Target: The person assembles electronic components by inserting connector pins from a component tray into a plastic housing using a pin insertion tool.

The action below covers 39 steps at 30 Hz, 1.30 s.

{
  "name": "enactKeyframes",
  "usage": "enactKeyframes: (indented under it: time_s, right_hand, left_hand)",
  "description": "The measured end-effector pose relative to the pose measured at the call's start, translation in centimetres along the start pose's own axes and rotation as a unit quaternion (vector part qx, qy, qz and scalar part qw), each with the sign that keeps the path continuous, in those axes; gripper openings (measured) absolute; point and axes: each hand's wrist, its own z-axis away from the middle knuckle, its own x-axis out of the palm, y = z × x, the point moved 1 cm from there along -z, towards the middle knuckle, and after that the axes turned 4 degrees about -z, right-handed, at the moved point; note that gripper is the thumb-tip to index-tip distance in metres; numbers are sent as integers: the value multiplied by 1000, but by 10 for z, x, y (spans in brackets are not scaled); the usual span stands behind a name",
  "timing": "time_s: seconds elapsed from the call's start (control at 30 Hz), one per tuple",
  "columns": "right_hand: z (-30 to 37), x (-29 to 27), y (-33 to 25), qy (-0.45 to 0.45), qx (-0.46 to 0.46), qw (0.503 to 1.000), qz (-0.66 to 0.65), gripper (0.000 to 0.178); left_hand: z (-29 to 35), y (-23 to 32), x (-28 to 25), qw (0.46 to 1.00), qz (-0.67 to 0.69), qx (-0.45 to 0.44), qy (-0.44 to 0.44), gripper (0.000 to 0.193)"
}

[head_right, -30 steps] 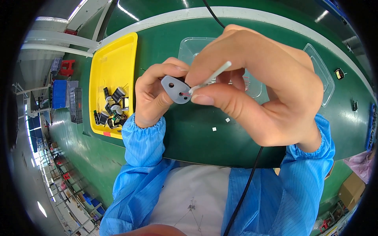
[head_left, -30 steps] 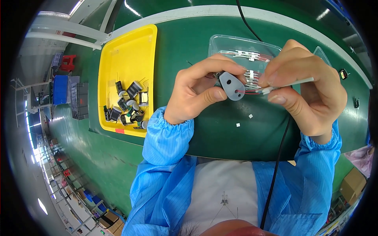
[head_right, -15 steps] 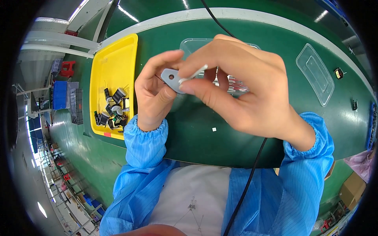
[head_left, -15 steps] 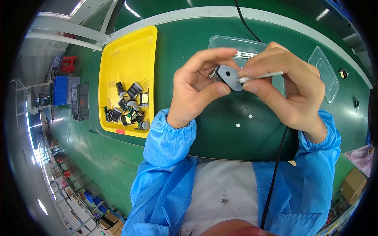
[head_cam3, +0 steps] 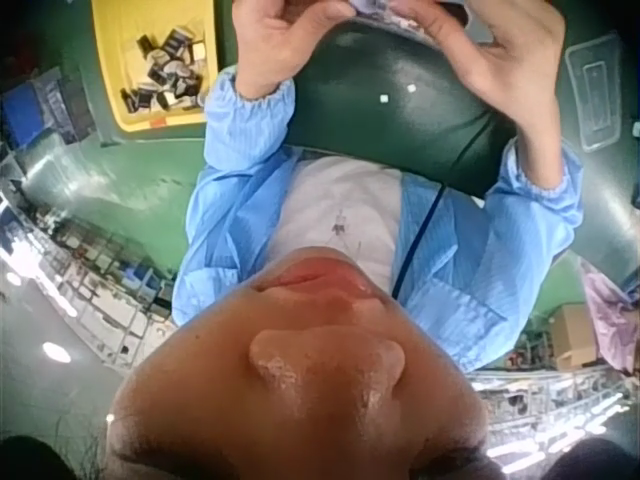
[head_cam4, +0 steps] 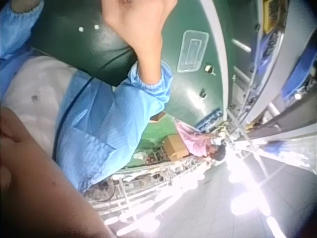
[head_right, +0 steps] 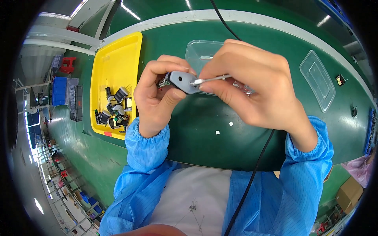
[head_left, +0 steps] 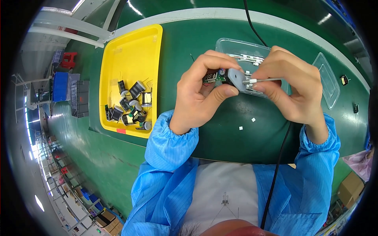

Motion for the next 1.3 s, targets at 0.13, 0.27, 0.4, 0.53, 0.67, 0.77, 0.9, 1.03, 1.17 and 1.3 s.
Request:
enactKeyframes:
  time_s: [0.13,0.27,0.4,0.53,0.67,0.77,0.9,1.03,1.17,1.3]
  right_hand:
    - [-4,1,1,-9,-119,992,38,19]
    - [-3,3,1,-29,-121,992,22,20]
    - [-4,5,4,-22,-115,993,31,19]
    - [-3,8,4,12,-107,992,62,20]
    - [-1,12,1,39,-142,984,102,21]
    - [0,14,0,38,-107,990,89,19]
    - [-2,5,1,-14,-63,998,12,18]
    - [0,7,1,2,-46,999,-12,14]
    - [1,4,5,-10,-5,999,-36,9]
    - [2,11,13,8,29,991,-129,8]
  left_hand:
    - [-1,0,-4,999,-36,15,-21,30]
    - [0,1,-8,996,-58,33,-55,31]
    - [0,-4,-6,995,-80,39,-52,31]
    - [1,-4,-1,997,-61,28,-29,29]
    - [3,-5,3,1000,-28,1,-5,33]
    - [4,-5,4,1000,-20,-18,-4,34]
    - [4,-7,2,999,-7,13,-50,30]
    - [6,-6,7,1000,10,13,-25,30]
    - [8,-5,12,999,43,-23,5,33]
    - [11,-6,16,990,117,-79,27,35]
